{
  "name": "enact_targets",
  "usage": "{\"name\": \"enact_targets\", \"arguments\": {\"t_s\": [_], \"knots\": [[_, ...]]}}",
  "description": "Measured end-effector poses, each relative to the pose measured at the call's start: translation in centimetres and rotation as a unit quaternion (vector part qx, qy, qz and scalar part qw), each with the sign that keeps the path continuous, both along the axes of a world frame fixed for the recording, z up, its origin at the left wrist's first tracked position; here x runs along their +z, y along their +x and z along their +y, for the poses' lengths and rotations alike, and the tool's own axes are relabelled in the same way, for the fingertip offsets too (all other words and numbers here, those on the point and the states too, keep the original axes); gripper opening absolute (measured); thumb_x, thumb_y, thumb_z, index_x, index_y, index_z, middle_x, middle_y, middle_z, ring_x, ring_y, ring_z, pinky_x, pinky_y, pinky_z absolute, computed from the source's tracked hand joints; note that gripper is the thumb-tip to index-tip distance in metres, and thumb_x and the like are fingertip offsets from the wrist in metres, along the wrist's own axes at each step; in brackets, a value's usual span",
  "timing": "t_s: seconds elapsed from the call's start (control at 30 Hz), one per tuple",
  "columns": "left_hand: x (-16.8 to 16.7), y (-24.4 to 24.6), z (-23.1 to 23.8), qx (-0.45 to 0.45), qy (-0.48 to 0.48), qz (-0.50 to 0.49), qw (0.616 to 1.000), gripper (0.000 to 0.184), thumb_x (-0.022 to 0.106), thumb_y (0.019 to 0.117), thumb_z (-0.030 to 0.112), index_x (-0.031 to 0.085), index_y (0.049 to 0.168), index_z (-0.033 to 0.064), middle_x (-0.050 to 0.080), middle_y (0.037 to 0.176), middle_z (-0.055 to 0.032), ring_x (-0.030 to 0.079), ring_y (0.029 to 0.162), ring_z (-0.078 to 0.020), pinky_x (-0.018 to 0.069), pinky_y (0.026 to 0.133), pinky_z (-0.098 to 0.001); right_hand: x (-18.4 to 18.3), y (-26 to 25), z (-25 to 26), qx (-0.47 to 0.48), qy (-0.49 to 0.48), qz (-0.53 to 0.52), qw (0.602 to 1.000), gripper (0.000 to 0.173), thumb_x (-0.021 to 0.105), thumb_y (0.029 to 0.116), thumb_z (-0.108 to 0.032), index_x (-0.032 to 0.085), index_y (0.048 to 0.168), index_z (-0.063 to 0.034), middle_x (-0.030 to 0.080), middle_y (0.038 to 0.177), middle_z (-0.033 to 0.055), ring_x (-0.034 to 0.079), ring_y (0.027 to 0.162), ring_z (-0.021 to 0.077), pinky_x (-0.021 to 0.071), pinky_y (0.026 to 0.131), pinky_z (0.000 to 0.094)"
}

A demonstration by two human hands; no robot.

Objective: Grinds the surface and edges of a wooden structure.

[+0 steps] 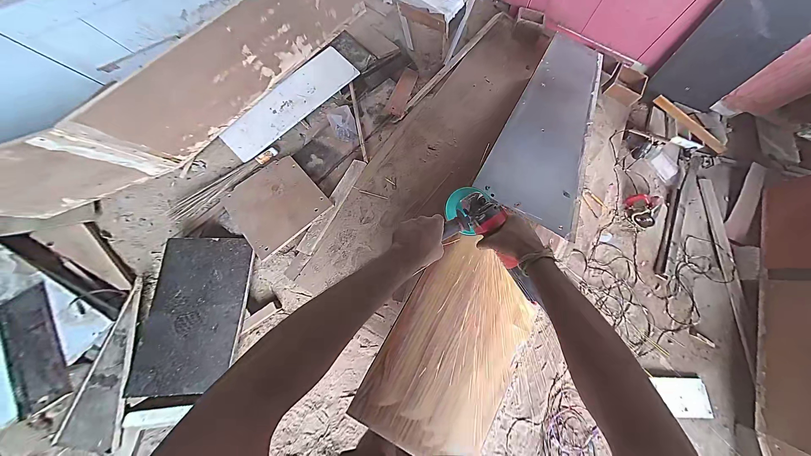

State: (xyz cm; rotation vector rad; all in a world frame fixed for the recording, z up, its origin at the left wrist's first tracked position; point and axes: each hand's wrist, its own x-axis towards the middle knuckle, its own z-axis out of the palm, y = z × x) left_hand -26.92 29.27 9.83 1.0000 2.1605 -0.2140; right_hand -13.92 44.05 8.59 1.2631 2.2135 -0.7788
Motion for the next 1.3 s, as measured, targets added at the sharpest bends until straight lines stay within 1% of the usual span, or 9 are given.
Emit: {"name": "enact_targets", "arguments": {"t_s": [0.13,0.43,0.6,0.77,0.83,0.93,1.1,1.17,1.3], "knots": [[1.3,1.0,-2.5,0.011,-0.039,-0.015,0.999,0.04,0.069,0.0872,0.017,0.059,0.124,0.0052,0.069,0.117,-0.0195,0.069,0.11,-0.039,0.057,0.082,-0.0601,-0.1,0.3,-2.2,0.006,-0.038,-0.032,0.999,0.058,0.089,0.0622,-0.04,0.07,0.106,-0.0073,0.072,0.105,0.013,0.07,0.101,0.0303,0.0557,0.086,0.0581],[-0.3,7.9,-12.0,0.065,-0.068,-0.04,0.995,0.048,0.07,0.0878,0.024,0.057,0.131,0.0082,0.07,0.119,-0.0181,0.07,0.109,-0.0394,0.0578,0.083,-0.0612,0.2,5.2,-10.4,0.065,-0.079,-0.103,0.989,0.058,0.086,0.069,-0.043,0.071,0.11,-0.0038,0.073,0.11,0.0161,0.071,0.107,0.0332,0.0563,0.09,0.0591],[-2.2,13.8,-20.4,0.108,-0.1,-0.053,0.988,0.061,0.067,0.0911,0.028,0.048,0.146,0.0126,0.072,0.119,-0.0183,0.072,0.108,-0.0391,0.0587,0.085,-0.06,-0.6,10.0,-18.1,0.101,-0.116,-0.105,0.983,0.058,0.083,0.073,-0.043,0.071,0.114,-0.0034,0.073,0.113,0.0178,0.07,0.109,0.036,0.056,0.091,0.0615],[-3.3,19.2,-28.3,0.183,-0.098,-0.068,0.976,0.053,0.069,0.0897,0.032,0.057,0.137,0.011,0.073,0.115,-0.0192,0.072,0.104,-0.0409,0.0583,0.082,-0.0608,-2.0,13.3,-24.6,0.151,-0.14,-0.111,0.972,0.064,0.081,0.074,-0.041,0.065,0.125,-0.0042,0.072,0.119,0.0174,0.07,0.112,0.0353,0.0569,0.091,0.0603],[-3.1,20.1,-29.9,0.188,-0.118,-0.087,0.971,0.055,0.065,0.0937,0.037,0.054,0.143,0.0132,0.073,0.116,-0.0193,0.072,0.105,-0.0414,0.0576,0.083,-0.0616,-1.7,13.9,-26.0,0.155,-0.161,-0.139,0.965,0.065,0.08,0.0774,-0.042,0.064,0.126,-0.0031,0.071,0.12,0.0195,0.069,0.113,0.0372,0.0561,0.092,0.0614],[-3.3,18.2,-27.1,0.164,-0.113,-0.096,0.975,0.057,0.065,0.0941,0.028,0.051,0.147,0.0139,0.07,0.124,-0.0187,0.071,0.107,-0.0412,0.0578,0.085,-0.0619,-1.3,12.4,-23.7,0.15,-0.139,-0.143,0.968,0.058,0.079,0.0778,-0.044,0.068,0.119,-0.0039,0.073,0.114,0.0177,0.07,0.11,0.0356,0.0568,0.09,0.0606],[-2.9,9.0,-14.4,0.091,0.02,-0.072,0.993,0.051,0.063,0.0951,0.018,0.051,0.144,0.0114,0.07,0.118,-0.0207,0.07,0.105,-0.0431,0.057,0.081,-0.0644,-0.3,6.1,-12.4,0.066,-0.025,-0.09,0.993,0.056,0.085,0.0736,-0.044,0.071,0.11,-0.004,0.073,0.108,0.0178,0.071,0.105,0.0354,0.0559,0.089,0.062],[-2.1,5.6,-9.3,0.056,0.047,-0.064,0.995,0.042,0.066,0.0939,0.017,0.059,0.134,0.0061,0.068,0.122,-0.0215,0.068,0.111,-0.0429,0.0564,0.083,-0.0644,-0.4,3.6,-7.8,0.032,-0.001,-0.07,0.997,0.058,0.088,0.0695,-0.039,0.071,0.111,-0.0032,0.072,0.11,0.0181,0.07,0.107,0.0352,0.0544,0.091,0.0624],[-0.3,1.9,-4.0,0.009,0.014,-0.022,1.0,0.024,0.075,0.0849,0.021,0.069,0.103,0.0067,0.071,0.103,-0.0169,0.071,0.096,-0.0375,0.0568,0.067,-0.0593,-1.3,1.3,-2.8,-0.011,-0.008,-0.021,1.0,0.052,0.093,0.067,-0.032,0.072,0.103,-0.0016,0.072,0.099,0.0182,0.07,0.096,0.0344,0.054,0.086,0.0615]]}}
